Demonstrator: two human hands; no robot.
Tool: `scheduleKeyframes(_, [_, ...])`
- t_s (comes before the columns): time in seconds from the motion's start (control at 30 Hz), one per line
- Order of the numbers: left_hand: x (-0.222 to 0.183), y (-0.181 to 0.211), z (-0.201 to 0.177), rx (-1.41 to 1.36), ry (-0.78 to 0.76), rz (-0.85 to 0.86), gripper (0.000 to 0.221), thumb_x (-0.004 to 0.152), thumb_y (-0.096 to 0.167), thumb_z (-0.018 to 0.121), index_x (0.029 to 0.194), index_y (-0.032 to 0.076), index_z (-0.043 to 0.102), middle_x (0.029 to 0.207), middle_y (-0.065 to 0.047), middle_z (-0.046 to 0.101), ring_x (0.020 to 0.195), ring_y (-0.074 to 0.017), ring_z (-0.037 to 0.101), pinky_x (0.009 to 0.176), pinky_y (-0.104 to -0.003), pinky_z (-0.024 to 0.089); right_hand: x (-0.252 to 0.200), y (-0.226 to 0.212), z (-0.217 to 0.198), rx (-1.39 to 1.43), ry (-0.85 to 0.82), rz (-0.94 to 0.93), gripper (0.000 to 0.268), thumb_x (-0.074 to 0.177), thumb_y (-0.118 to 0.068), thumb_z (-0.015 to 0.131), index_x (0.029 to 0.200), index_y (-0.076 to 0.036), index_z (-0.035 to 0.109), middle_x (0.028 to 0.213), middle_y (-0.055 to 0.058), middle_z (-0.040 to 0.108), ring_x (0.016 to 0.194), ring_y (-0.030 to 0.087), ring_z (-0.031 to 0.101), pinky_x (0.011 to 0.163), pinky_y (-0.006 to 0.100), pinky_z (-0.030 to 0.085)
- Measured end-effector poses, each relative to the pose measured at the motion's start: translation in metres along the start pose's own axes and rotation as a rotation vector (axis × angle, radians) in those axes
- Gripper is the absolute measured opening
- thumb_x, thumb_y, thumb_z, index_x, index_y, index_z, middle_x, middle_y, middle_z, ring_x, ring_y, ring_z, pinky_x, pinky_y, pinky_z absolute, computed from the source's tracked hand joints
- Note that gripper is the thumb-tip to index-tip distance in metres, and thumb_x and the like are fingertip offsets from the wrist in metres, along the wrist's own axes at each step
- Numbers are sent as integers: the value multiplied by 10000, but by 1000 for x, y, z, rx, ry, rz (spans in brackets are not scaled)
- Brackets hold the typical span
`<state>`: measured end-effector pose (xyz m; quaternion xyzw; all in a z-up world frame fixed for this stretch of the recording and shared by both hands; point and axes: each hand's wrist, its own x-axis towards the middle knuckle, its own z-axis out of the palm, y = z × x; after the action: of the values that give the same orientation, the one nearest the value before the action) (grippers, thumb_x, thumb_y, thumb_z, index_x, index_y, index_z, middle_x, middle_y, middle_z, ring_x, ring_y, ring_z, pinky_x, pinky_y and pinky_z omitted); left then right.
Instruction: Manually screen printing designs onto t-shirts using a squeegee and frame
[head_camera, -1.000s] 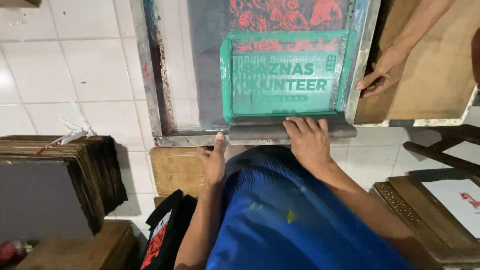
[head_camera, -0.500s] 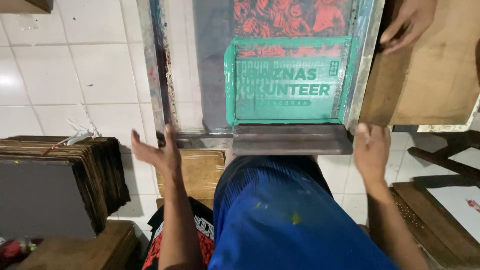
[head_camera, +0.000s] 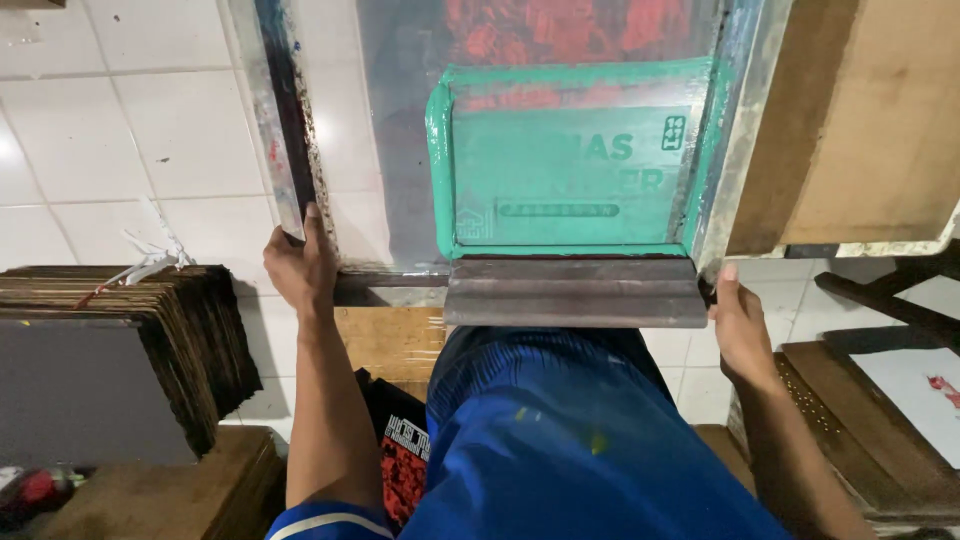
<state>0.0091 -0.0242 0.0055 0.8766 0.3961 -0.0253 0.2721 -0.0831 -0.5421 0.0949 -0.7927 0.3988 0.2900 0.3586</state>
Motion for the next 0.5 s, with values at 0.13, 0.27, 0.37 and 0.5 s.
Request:
scheduleKeyframes(0.13, [2, -39, -23, -94, 68, 61, 525, 973, 537, 783, 830, 40, 696, 619, -187, 614, 606, -325, 611, 622, -446, 489, -15, -14, 5, -41, -56, -15, 720, 1156, -521, 309, 1224, 109, 650, 1086, 316, 673, 1114, 435, 624, 976, 589, 446])
scheduleKeyframes(0.27, [4, -108, -85, -200, 180, 100, 468, 1104, 345, 822, 841, -9, 667, 620, -143, 582, 551, -202, 500, 525, -360, 407, -32, -67, 36, -7, -224, -220, 617, 1117, -430, 347, 1206, 70, 698, 1119, 302, 702, 1165, 371, 633, 1011, 564, 463])
scheduleKeyframes(0.37, [-28, -139, -162, -104, 230, -74, 301, 1137, 263, 666, 887, 104, 713, 702, 24, 631, 569, -113, 591, 460, -340, 480, -17, -40, 81, -41, -384, -510, 482, 1081, -474, 360, 741, -145, 452, 683, -1, 421, 661, 145, 432, 610, 357, 326])
scheduleKeyframes(0.5, [-74, -249, -228, 129, 453, 18, 409, 1227, 286, 749, 965, -19, 822, 688, -45, 577, 599, -151, 513, 491, -427, 372, -42, -89, 115, -384, -387, -632, 556, 1025, -610, 268, 689, -206, 451, 537, -64, 458, 561, 123, 585, 903, 401, 312])
